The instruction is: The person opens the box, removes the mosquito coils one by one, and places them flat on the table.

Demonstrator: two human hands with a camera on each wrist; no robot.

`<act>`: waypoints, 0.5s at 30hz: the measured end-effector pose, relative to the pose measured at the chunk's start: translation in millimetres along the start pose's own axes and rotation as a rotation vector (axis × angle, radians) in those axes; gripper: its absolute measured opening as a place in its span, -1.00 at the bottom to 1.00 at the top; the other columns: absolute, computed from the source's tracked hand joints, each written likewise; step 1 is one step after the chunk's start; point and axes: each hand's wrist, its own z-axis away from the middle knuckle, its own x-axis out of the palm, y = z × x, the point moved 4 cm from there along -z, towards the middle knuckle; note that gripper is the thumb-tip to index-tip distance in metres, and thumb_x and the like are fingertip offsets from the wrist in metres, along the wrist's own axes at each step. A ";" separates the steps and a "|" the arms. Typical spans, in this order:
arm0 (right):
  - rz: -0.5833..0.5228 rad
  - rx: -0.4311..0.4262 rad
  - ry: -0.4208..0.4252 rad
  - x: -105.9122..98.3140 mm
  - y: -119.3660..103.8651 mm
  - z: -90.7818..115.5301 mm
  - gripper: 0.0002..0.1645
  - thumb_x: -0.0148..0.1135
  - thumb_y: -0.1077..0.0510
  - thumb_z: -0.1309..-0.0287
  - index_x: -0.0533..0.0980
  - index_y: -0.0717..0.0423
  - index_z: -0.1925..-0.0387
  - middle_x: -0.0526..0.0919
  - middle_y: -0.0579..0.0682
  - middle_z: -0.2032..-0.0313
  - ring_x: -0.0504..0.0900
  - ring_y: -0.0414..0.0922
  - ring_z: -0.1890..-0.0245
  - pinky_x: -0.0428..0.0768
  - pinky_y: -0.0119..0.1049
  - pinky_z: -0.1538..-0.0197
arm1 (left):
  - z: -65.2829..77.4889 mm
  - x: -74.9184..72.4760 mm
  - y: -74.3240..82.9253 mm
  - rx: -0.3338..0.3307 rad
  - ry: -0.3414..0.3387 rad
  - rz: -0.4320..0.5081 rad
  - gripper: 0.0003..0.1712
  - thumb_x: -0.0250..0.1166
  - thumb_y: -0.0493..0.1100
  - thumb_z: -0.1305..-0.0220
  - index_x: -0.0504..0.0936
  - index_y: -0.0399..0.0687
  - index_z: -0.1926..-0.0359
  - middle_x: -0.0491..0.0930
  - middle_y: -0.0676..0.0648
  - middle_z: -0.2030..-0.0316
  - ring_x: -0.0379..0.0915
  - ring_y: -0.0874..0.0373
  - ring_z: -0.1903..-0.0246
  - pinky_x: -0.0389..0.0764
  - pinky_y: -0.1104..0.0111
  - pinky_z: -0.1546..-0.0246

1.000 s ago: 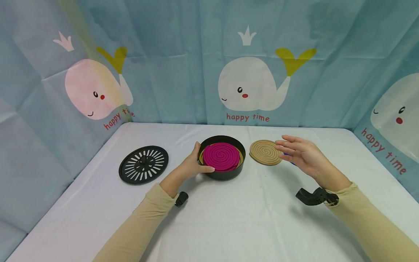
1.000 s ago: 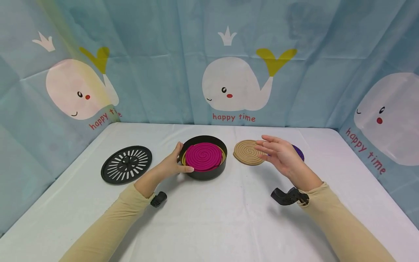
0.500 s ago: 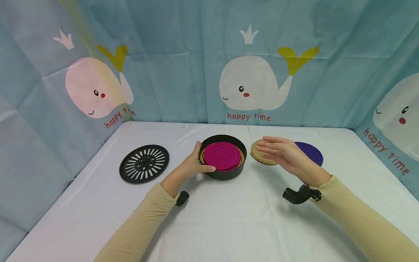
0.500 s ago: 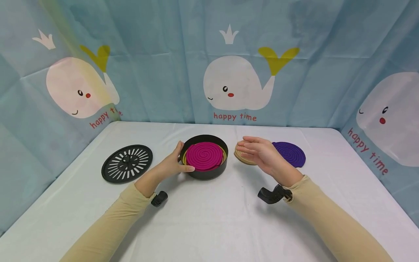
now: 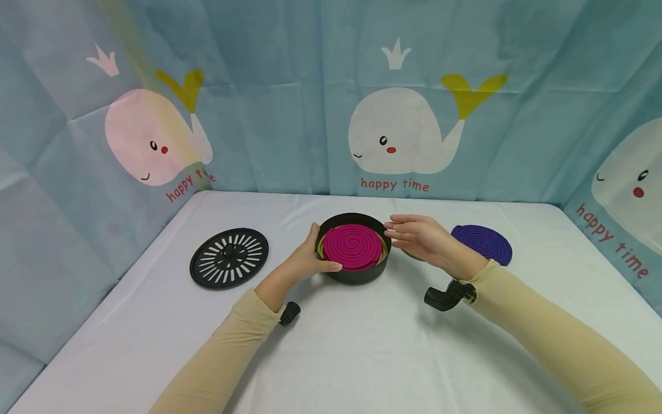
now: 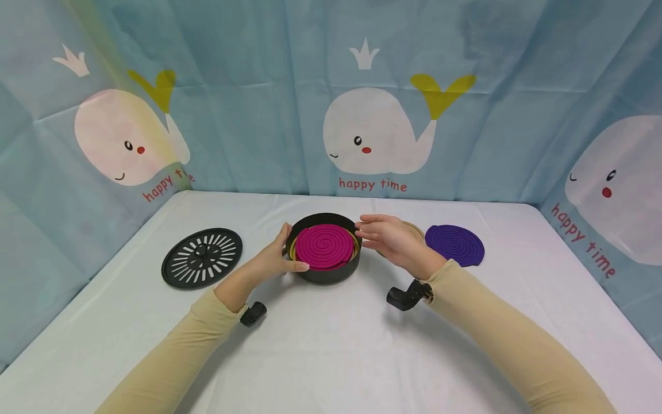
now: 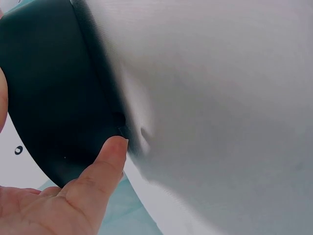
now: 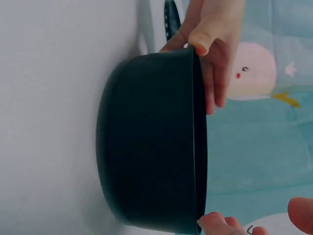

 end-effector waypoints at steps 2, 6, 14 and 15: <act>-0.015 0.017 0.001 1.6 0.5 -5.3 -0.30 -0.21 0.39 -0.41 -0.17 0.43 -0.46 -0.04 0.37 -0.45 0.01 0.19 -0.45 0.00 -0.03 -0.44 | 0.3 0.4 0.0 0.001 0.002 -0.004 0.36 0.50 -0.15 -0.09 -0.42 -0.19 -0.52 -0.27 -0.14 -0.52 -0.32 -0.07 -0.48 -0.11 0.05 -0.42; -0.030 0.035 -0.001 2.2 -0.6 -11.0 -0.31 -0.24 0.40 -0.40 -0.18 0.45 -0.46 -0.08 0.37 -0.45 -0.01 0.21 -0.45 -0.01 -0.05 -0.44 | -0.4 1.1 -0.3 0.000 0.002 0.002 0.36 0.50 -0.15 -0.09 -0.41 -0.18 -0.52 -0.27 -0.12 -0.52 -0.31 -0.06 -0.48 -0.12 0.06 -0.42; -0.030 0.046 -0.016 2.8 1.5 -20.5 -0.32 -0.25 0.41 -0.40 -0.17 0.46 -0.46 -0.13 0.35 -0.47 -0.06 0.19 -0.46 -0.01 -0.04 -0.44 | 0.5 0.0 1.7 -0.004 0.004 -0.001 0.36 0.50 -0.14 -0.10 -0.41 -0.17 -0.52 -0.28 -0.11 -0.52 -0.32 -0.05 -0.48 -0.11 0.06 -0.42; -0.029 0.050 -0.016 3.1 2.1 -22.1 -0.31 -0.24 0.40 -0.41 -0.18 0.45 -0.46 -0.14 0.35 -0.47 -0.07 0.18 -0.46 -0.02 -0.03 -0.44 | 0.7 -0.2 2.1 -0.001 0.002 0.001 0.36 0.50 -0.14 -0.10 -0.41 -0.17 -0.52 -0.28 -0.11 -0.52 -0.32 -0.05 -0.48 -0.11 0.05 -0.42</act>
